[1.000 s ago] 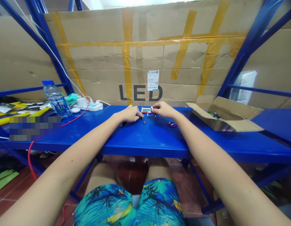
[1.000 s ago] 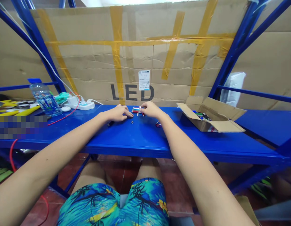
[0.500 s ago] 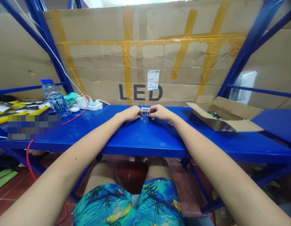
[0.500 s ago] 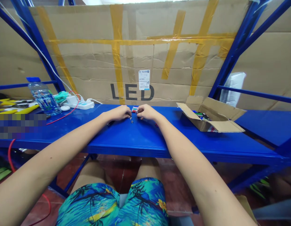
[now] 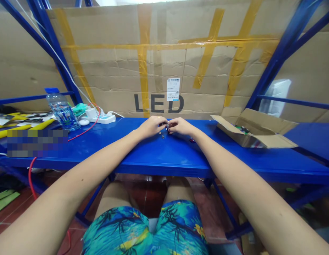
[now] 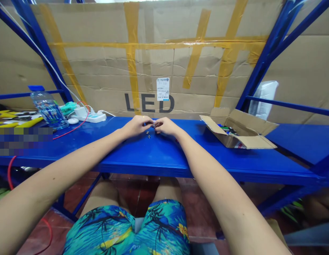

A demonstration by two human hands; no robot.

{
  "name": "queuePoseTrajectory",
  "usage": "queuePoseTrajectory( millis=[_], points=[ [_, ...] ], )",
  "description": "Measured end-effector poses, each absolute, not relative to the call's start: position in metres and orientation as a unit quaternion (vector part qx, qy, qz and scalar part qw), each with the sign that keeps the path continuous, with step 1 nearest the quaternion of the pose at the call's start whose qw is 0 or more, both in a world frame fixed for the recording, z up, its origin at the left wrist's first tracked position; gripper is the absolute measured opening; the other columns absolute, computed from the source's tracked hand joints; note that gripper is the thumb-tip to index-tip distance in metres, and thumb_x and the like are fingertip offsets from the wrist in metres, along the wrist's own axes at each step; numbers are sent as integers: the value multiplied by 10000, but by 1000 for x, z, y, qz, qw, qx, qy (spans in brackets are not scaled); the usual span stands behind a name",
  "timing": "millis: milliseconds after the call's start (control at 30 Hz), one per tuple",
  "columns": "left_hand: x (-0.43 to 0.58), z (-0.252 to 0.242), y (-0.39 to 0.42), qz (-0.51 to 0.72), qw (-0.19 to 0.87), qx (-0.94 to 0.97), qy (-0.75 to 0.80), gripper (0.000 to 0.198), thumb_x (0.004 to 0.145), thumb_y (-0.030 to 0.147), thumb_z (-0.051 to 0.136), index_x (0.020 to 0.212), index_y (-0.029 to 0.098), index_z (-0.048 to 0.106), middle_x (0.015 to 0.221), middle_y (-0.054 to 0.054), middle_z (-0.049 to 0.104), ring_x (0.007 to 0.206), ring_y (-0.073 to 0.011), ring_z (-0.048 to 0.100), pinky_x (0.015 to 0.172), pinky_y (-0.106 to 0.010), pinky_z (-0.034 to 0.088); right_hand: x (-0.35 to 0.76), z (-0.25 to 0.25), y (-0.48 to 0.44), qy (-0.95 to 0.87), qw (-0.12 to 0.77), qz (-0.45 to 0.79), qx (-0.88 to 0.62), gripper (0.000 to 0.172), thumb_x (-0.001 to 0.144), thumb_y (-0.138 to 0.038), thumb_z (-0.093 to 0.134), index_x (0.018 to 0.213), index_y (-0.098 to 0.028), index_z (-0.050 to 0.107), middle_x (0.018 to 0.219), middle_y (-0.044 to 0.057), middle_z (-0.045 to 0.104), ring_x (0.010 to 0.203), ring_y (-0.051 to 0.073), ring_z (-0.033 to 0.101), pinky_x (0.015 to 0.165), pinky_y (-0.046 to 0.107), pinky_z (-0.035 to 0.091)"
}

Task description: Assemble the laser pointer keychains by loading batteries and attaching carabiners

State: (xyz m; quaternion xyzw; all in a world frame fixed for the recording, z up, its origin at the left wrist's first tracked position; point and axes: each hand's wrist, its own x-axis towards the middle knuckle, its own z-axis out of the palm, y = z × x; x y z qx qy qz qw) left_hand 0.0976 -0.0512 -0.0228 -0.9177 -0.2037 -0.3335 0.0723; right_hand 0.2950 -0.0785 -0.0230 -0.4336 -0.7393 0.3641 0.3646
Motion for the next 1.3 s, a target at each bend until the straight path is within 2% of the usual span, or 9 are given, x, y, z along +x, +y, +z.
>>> queuePoseTrajectory(
  millis=[300, 533, 767, 900, 1033, 1167, 1300],
  points=[
    [96, -27, -50, -305, 93, -932, -173, 232, 941, 195, 497, 982, 183, 726, 912, -69, 740, 842, -172, 672, 782, -292, 500, 298, -27, -71, -746, 359, 372, -419, 205, 597, -51, 628, 760, -156, 695, 658, -14, 654, 654, 135, 607, 644, 241, 526],
    [92, -21, -52, -329, 72, -913, -231, 219, 883, 170, 531, 975, 166, 729, 924, -70, 747, 823, -174, 670, 770, -294, 498, 305, -28, -70, -778, 337, 309, -432, 190, 616, -104, 649, 785, -158, 716, 723, -3, 691, 683, 142, 601, 678, 253, 491],
    [71, -23, -36, -154, 39, -947, -279, 293, 854, 157, 540, 1034, 191, 769, 1040, -90, 744, 913, -204, 675, 819, -294, 497, 305, -23, -72, -805, 299, 276, -432, 206, 621, -90, 644, 785, -164, 744, 782, 7, 724, 792, 172, 629, 788, 288, 494],
    [72, -25, -34, -123, 38, -959, -251, 294, 882, 185, 543, 1069, 213, 768, 1072, -77, 732, 930, -187, 667, 832, -272, 485, 304, -23, -72, -804, 293, 281, -434, 207, 623, -112, 651, 799, -162, 748, 786, 6, 725, 791, 172, 630, 794, 291, 496],
    [78, -24, -35, -119, 27, -962, -244, 241, 870, 182, 563, 991, 212, 769, 1017, -63, 737, 898, -187, 666, 810, -275, 481, 304, -22, -71, -806, 293, 271, -437, 199, 621, -106, 648, 789, -164, 739, 773, 2, 716, 785, 168, 619, 785, 288, 491],
    [80, -24, -36, -130, 13, -945, -299, 141, 816, 161, 601, 868, 178, 730, 861, -59, 736, 758, -182, 657, 682, -269, 467, 303, -22, -72, -810, 292, 268, -433, 187, 626, -105, 641, 781, -162, 729, 770, 5, 710, 767, 161, 611, 771, 285, 484],
    [81, -21, -43, -261, 33, -924, -278, 136, 853, 175, 572, 897, 165, 700, 860, -55, 737, 759, -169, 655, 701, -272, 476, 302, -23, -74, -800, 303, 272, -441, 177, 632, -102, 642, 781, -170, 709, 770, 8, 707, 753, 163, 616, 755, 281, 489]
  ],
)
